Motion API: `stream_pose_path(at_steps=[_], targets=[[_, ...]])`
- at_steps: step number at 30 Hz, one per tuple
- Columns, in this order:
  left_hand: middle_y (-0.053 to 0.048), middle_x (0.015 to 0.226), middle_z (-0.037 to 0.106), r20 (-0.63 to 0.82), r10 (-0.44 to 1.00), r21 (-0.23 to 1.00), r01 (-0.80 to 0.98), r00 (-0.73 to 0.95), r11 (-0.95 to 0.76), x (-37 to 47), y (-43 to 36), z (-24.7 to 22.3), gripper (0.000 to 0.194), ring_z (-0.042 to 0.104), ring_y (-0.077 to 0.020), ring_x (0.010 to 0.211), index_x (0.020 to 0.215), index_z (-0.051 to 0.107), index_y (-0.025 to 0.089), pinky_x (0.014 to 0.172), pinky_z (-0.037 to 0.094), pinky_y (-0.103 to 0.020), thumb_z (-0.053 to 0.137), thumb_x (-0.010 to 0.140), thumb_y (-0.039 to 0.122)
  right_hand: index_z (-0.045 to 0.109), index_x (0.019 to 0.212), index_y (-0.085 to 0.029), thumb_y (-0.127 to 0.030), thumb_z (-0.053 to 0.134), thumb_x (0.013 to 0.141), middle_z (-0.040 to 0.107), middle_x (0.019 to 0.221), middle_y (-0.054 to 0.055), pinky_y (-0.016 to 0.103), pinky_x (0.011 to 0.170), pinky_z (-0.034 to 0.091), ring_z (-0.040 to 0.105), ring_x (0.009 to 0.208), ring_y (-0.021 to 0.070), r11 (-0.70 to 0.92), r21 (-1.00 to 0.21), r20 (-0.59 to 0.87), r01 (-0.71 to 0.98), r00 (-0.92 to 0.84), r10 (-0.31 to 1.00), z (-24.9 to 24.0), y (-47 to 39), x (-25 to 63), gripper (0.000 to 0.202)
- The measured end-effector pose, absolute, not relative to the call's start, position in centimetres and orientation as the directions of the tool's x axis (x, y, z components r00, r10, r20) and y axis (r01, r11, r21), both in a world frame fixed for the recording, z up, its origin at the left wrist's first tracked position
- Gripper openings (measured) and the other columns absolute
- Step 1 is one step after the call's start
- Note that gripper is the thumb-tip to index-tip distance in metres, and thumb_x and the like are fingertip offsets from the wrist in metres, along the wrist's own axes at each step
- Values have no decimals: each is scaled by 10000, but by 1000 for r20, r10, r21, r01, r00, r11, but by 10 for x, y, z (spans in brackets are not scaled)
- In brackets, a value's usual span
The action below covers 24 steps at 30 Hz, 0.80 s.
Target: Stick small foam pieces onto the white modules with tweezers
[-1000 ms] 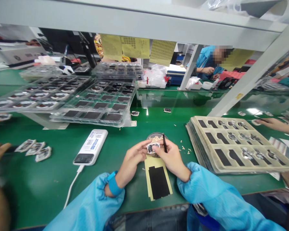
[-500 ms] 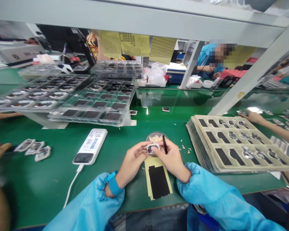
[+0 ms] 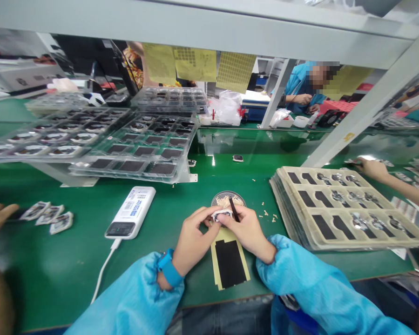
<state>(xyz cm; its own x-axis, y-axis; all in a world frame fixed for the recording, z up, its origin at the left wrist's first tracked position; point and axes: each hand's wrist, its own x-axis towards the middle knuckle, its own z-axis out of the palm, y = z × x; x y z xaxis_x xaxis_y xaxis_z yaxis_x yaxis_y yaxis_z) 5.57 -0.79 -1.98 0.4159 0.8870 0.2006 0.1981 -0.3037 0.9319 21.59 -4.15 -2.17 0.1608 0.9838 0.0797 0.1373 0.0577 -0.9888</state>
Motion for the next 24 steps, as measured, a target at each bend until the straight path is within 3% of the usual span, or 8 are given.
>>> stream_pose_path(at_steps=[10, 16, 24], targets=[[-76, 1051, 712, 109, 909, 979, 118, 402, -169, 63, -13, -25, 306, 650, -193, 916, 1154, 698, 173, 796, 504, -281, 639, 882, 301, 676, 863, -141, -416, 765, 771, 668, 805, 50, 284, 698, 475, 594, 732, 169, 46, -996, 32, -71, 181, 983, -33, -40, 211, 303], [-105, 998, 725, 35, 927, 998, 42, 372, -54, 67, -12, -29, 352, 671, -212, 881, 1133, 707, 124, 785, 529, -300, 675, 850, 330, 644, 785, -136, -430, 794, 733, 642, 733, 35, 265, 639, 445, 559, 658, 144, 27, -991, -6, -133, 244, 970, -37, -40, 207, 334], [-90, 992, 722, 47, 936, 997, 35, 350, -63, 67, -11, -31, 318, 660, -192, 861, 1100, 725, 138, 784, 523, -287, 671, 841, 313, 623, 754, -144, -430, 792, 737, 596, 671, 1, 241, 572, 394, 506, 594, 115, 39, -989, -1, -144, 273, 962, -41, -37, 205, 333]])
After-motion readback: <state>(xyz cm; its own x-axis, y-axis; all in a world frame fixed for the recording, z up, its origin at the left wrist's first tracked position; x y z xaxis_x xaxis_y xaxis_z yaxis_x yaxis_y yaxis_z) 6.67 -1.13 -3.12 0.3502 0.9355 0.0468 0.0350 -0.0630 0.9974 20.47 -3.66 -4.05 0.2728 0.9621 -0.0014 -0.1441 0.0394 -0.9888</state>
